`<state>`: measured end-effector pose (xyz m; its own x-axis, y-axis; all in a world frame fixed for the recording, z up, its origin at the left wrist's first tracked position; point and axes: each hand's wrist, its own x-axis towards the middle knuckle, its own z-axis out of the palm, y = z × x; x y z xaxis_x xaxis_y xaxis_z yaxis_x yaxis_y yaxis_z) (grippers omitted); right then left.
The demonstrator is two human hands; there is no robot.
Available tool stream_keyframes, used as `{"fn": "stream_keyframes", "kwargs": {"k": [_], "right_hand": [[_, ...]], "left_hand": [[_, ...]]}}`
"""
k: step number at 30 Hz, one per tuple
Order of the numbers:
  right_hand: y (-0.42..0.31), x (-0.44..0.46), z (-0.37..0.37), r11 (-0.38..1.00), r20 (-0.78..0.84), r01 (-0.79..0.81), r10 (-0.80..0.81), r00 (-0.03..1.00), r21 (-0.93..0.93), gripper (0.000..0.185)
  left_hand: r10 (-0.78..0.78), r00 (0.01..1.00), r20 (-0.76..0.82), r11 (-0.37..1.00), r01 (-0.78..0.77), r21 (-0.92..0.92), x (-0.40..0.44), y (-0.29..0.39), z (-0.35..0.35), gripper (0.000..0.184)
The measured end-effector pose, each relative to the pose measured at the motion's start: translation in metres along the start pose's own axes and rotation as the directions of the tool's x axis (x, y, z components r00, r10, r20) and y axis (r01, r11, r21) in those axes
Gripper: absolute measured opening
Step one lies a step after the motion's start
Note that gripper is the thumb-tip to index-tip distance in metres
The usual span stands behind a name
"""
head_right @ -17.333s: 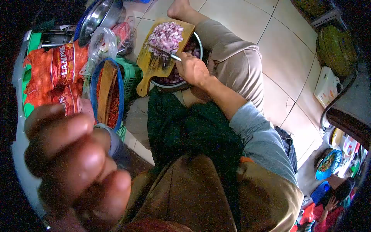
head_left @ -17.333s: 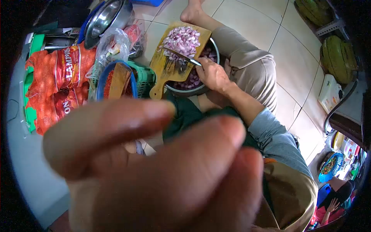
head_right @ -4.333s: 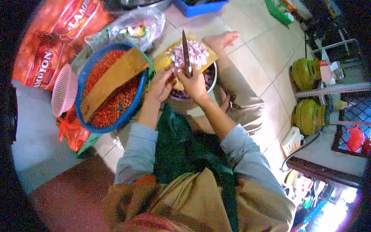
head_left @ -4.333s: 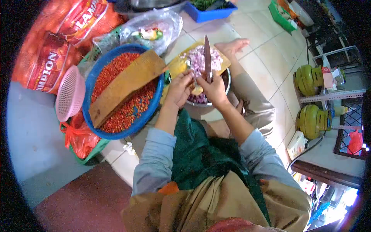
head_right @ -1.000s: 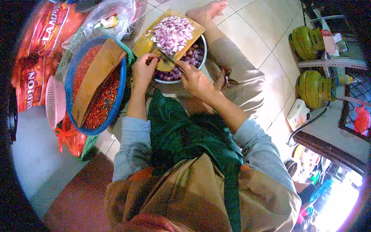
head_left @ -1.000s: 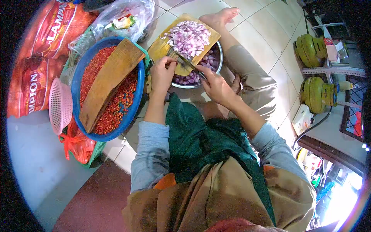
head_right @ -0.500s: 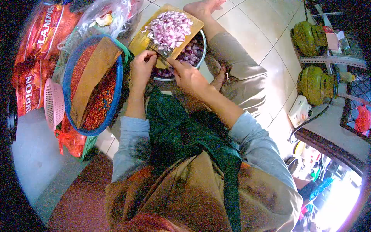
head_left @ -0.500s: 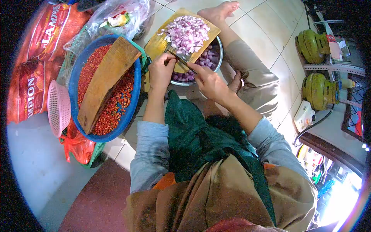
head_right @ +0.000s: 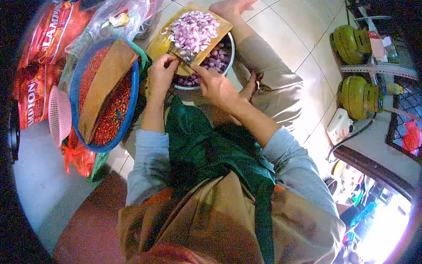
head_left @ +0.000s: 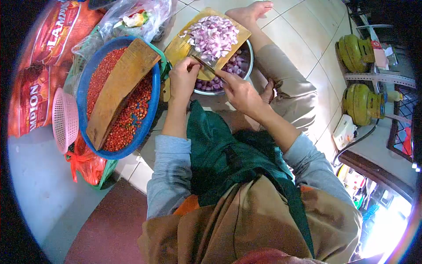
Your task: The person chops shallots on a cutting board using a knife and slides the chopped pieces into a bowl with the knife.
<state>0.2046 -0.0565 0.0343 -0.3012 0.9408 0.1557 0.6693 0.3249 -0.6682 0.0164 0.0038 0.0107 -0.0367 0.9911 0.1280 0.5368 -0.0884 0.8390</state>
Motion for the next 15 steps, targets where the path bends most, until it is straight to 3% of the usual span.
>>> {"fn": "stream_keyframes", "kwargs": {"k": [4,9,12,15], "right_hand": [[0.001,0.012,0.013,0.999,-0.044,0.041,-0.04,0.998,0.026,0.044],[0.004,0.034,0.029,0.997,-0.033,0.034,-0.032,0.999,0.071,0.04],[0.008,0.015,0.027,0.993,0.046,-0.07,0.075,0.996,-0.092,0.044],[0.007,-0.009,0.005,1.0,0.004,-0.008,0.008,1.0,-0.008,0.045]], "left_hand": [[0.063,0.997,-0.037,0.998,-0.062,0.026,-0.001,-0.001,0.0,0.01],[0.015,1.0,0.004,0.999,-0.015,0.031,-0.001,0.003,-0.001,0.01],[0.053,0.998,-0.031,0.999,-0.053,-0.001,-0.002,-0.001,0.0,0.009],[0.036,0.999,-0.034,0.999,-0.036,-0.017,0.001,-0.004,0.0,0.009]]}}
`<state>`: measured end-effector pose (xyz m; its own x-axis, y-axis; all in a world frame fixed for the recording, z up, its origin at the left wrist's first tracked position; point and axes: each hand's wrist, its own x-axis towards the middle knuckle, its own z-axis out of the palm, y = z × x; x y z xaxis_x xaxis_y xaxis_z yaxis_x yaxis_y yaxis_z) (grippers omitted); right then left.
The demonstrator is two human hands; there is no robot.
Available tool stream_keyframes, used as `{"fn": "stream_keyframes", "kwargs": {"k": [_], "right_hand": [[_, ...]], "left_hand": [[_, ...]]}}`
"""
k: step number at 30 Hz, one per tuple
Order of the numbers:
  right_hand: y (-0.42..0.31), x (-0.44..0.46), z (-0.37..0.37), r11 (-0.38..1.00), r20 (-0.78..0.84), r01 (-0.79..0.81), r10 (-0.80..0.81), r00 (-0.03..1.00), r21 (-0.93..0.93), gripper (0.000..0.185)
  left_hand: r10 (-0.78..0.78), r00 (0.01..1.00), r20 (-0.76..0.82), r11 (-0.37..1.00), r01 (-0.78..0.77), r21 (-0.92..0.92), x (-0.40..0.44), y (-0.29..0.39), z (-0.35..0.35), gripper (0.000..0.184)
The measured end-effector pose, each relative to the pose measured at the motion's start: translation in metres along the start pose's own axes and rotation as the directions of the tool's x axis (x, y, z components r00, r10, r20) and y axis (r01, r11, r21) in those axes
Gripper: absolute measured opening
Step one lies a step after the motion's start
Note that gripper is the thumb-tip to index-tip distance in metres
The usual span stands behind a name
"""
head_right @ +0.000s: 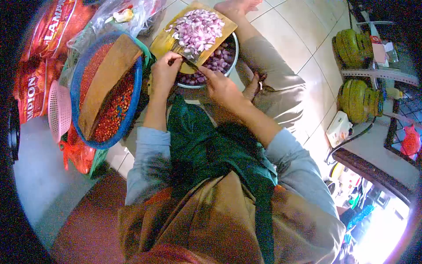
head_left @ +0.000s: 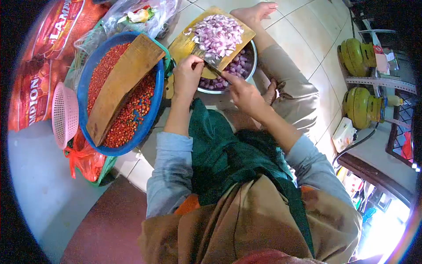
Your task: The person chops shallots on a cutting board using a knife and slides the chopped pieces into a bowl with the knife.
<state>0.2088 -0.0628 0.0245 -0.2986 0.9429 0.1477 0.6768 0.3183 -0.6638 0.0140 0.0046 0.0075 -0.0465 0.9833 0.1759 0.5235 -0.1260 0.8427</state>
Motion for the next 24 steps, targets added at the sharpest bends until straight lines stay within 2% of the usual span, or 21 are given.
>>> {"fn": "stream_keyframes", "kwargs": {"k": [6,12,16,18,21,24], "right_hand": [[-0.014,0.008,-0.005,0.998,0.014,-0.025,0.024,1.0,0.063,0.045],[0.002,0.04,0.027,0.996,-0.061,0.091,-0.09,0.994,0.017,0.046],[0.0,0.029,0.027,1.0,0.009,-0.019,0.019,1.0,0.02,0.047],[-0.006,0.01,0.005,0.992,0.098,-0.125,0.126,0.987,-0.017,0.047],[-0.006,0.0,-0.011,0.988,0.098,-0.142,0.136,0.986,0.059,0.044],[-0.009,0.005,-0.011,0.997,0.006,-0.022,0.022,1.0,0.077,0.045]], "left_hand": [[-0.022,1.0,0.007,0.998,0.022,0.061,-0.002,-0.001,0.001,0.013],[-0.049,0.998,0.028,0.999,0.049,0.007,-0.002,0.005,0.001,0.009],[0.051,0.998,-0.025,0.997,-0.05,0.056,-0.002,0.002,0.001,0.008],[0.024,1.0,-0.012,0.999,-0.024,0.041,-0.002,-0.004,0.002,0.011],[0.011,1.0,-0.002,1.0,-0.011,0.021,-0.002,-0.007,0.003,0.013],[-0.017,1.0,0.0,1.0,0.017,0.003,-0.003,0.001,0.002,0.01]]}}
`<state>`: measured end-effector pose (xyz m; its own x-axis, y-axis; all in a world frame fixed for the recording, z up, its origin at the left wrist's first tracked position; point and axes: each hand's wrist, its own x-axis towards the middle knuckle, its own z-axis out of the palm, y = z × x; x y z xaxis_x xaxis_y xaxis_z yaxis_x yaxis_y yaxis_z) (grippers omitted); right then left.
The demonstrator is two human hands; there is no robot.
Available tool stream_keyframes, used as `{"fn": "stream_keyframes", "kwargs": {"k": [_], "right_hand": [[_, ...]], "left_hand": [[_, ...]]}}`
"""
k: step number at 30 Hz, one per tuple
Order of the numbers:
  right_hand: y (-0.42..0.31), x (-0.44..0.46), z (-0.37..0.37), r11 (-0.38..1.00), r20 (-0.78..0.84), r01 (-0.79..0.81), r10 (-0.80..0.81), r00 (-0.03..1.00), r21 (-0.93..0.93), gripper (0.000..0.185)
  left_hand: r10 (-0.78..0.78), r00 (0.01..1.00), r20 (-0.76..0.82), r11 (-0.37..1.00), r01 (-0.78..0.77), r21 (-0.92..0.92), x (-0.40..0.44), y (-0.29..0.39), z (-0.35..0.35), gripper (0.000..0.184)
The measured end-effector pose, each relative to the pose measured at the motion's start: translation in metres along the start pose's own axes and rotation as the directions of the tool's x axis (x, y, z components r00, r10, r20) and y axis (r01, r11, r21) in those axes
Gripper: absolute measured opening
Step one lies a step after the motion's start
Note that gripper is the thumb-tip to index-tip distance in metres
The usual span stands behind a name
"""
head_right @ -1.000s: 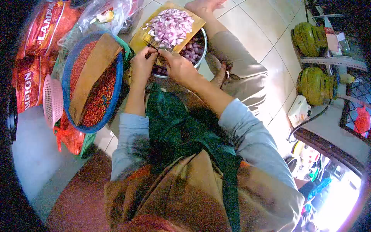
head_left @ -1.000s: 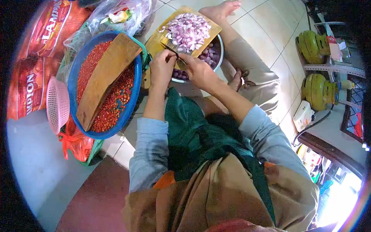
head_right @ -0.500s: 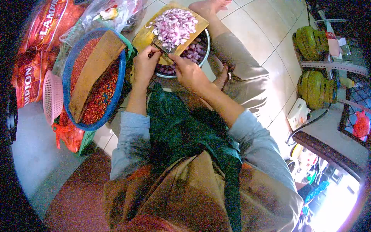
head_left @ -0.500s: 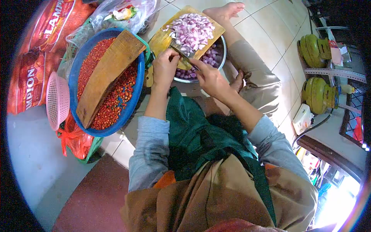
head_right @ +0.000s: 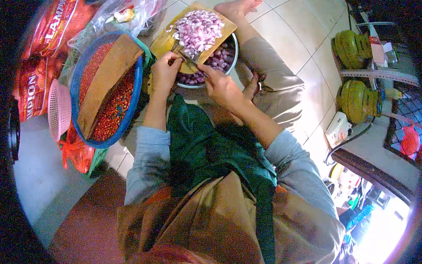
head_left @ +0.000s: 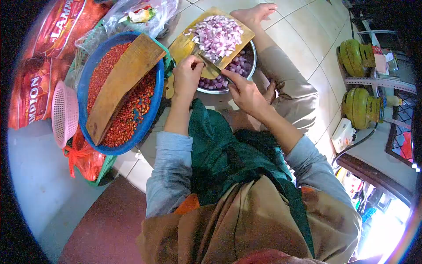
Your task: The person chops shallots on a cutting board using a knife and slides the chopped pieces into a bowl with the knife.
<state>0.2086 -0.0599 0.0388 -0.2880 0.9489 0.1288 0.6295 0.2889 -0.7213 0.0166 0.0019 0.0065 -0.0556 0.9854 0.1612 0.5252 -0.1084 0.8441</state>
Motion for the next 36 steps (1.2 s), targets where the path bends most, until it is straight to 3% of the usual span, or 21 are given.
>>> {"fn": "stream_keyframes", "kwargs": {"k": [7,13,16,19,25,28,31,36], "right_hand": [[-0.002,0.018,0.017,0.999,-0.013,0.033,-0.033,0.999,-0.029,0.043],[0.008,0.036,0.039,0.997,-0.05,0.064,-0.066,0.997,-0.044,0.039],[0.008,0.01,0.021,0.994,0.052,-0.038,0.043,0.998,-0.1,0.038],[0.003,-0.005,0.0,0.99,0.093,-0.136,0.139,0.986,-0.044,0.039],[-0.005,0.004,-0.001,0.997,0.031,-0.006,0.004,1.0,0.082,0.043],[-0.002,0.009,0.009,1.0,0.015,0.004,-0.004,1.0,-0.008,0.042],[0.002,0.025,0.025,0.998,0.026,-0.017,0.018,1.0,-0.058,0.043],[0.013,0.029,0.04,1.0,0.002,0.01,-0.01,1.0,-0.022,0.041]], "left_hand": [[-0.046,0.998,0.036,0.999,0.045,0.031,0.001,-0.003,-0.002,0.014],[0.002,1.0,-0.008,1.0,-0.002,0.025,0.001,-0.001,0.0,0.009],[0.057,0.998,-0.04,0.998,-0.057,-0.001,0.001,-0.003,0.001,0.01],[0.0,1.0,-0.015,1.0,0.001,0.022,0.0,0.001,-0.001,0.01],[-0.006,1.0,-0.009,0.998,0.007,0.059,-0.001,0.002,-0.002,0.011],[0.044,0.999,-0.017,0.994,-0.042,0.099,0.001,-0.006,-0.001,0.016],[-0.016,1.0,0.005,1.0,0.016,0.025,0.0,0.002,-0.003,0.01],[-0.005,1.0,-0.006,0.999,0.005,0.032,0.001,0.001,-0.001,0.009]]}}
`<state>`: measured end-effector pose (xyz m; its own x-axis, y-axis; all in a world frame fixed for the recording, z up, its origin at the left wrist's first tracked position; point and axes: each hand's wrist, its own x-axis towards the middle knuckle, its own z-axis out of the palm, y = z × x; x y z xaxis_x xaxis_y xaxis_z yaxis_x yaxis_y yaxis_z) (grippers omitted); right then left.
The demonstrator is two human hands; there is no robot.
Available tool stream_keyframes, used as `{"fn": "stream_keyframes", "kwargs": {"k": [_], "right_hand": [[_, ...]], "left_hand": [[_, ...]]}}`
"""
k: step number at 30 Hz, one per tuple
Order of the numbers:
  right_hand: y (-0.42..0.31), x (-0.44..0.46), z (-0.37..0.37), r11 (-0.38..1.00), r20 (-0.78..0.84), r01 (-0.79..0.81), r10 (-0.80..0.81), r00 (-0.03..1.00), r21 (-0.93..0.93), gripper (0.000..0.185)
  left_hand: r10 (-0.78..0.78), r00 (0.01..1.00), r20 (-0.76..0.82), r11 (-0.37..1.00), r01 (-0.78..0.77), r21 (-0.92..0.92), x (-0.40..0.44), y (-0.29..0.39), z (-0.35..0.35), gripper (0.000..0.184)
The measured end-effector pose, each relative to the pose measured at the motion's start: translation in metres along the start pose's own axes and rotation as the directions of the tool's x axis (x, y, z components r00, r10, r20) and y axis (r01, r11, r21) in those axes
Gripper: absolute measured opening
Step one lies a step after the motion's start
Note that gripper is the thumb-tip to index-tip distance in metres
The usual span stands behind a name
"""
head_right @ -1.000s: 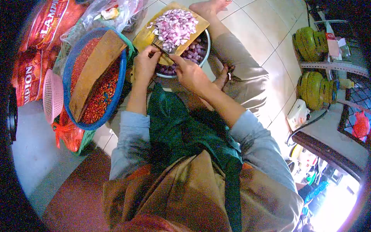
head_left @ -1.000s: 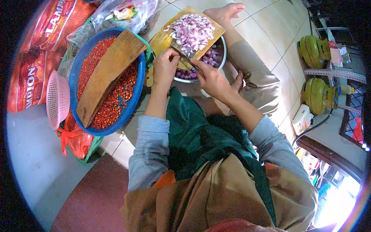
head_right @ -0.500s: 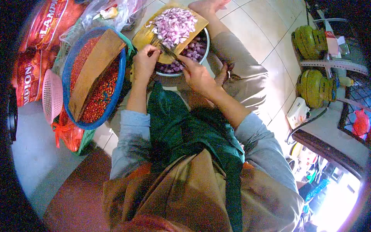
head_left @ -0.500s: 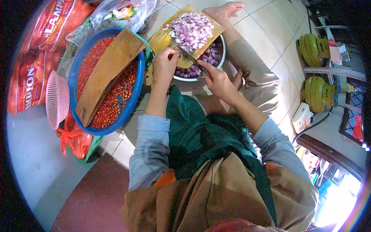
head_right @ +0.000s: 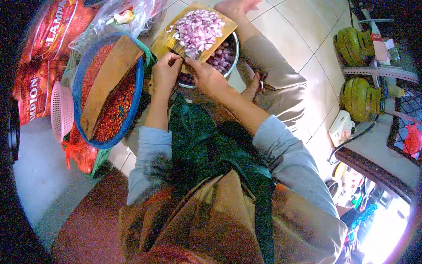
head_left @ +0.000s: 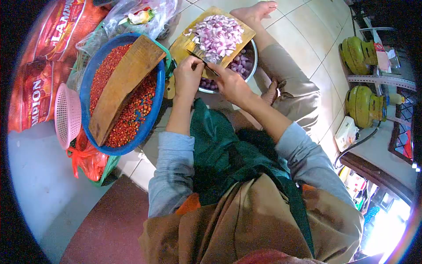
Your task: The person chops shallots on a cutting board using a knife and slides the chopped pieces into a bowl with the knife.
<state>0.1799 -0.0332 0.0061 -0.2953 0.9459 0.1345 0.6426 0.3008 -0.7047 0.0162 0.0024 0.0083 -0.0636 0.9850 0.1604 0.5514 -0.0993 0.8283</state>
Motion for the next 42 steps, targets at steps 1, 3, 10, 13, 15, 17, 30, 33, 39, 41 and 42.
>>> {"fn": "stream_keyframes", "kwargs": {"k": [1,3,10,13,15,17,30,33,39,41,42], "right_hand": [[0.001,-0.005,-0.002,1.0,-0.001,0.004,-0.004,1.0,-0.006,0.039],[0.002,-0.025,-0.016,1.0,0.023,-0.031,0.031,0.999,-0.006,0.04],[-0.02,-0.03,-0.041,0.989,0.055,-0.105,0.1,0.993,0.099,0.043],[-0.021,-0.025,-0.037,0.996,0.026,-0.041,0.039,0.999,0.083,0.042],[-0.024,-0.019,-0.035,0.998,0.022,-0.039,0.039,0.999,0.041,0.042],[-0.021,-0.012,-0.026,1.0,0.019,-0.021,0.021,1.0,0.015,0.042],[-0.016,-0.028,-0.041,0.991,0.073,-0.113,0.108,0.991,0.077,0.043],[-0.022,-0.022,-0.038,0.996,0.033,-0.036,0.033,0.999,0.085,0.042],[-0.021,-0.006,-0.024,0.998,0.028,-0.039,0.037,0.999,0.045,0.04],[-0.007,0.005,-0.005,0.995,-0.043,0.072,-0.069,0.997,0.069,0.041],[-0.008,0.009,-0.002,0.996,-0.001,-0.013,0.014,1.0,0.09,0.04]], "left_hand": [[0.012,1.0,-0.012,1.0,-0.012,-0.002,-0.001,0.001,0.0,0.009],[0.005,1.0,-0.022,1.0,-0.005,-0.01,-0.001,0.0,0.0,0.009],[0.033,0.999,-0.018,0.996,-0.032,0.078,0.001,-0.005,0.001,0.015],[-0.011,1.0,-0.012,1.0,0.011,0.001,-0.002,0.003,-0.001,0.008],[-0.008,1.0,-0.009,1.0,0.008,0.012,-0.001,0.003,-0.002,0.008],[-0.005,1.0,-0.004,1.0,0.005,0.019,-0.002,0.002,0.0,0.008],[-0.001,1.0,-0.003,1.0,0.001,0.018,-0.001,-0.003,0.003,0.012],[0.0,1.0,-0.013,1.0,0.0,0.028,-0.001,-0.003,0.001,0.012],[0.008,1.0,-0.007,0.999,-0.007,0.036,-0.001,-0.002,0.0,0.01],[0.023,1.0,-0.01,0.999,-0.022,0.044,0.0,-0.001,0.001,0.01],[0.022,1.0,-0.01,0.999,-0.021,0.038,0.0,-0.002,0.001,0.01]]}}
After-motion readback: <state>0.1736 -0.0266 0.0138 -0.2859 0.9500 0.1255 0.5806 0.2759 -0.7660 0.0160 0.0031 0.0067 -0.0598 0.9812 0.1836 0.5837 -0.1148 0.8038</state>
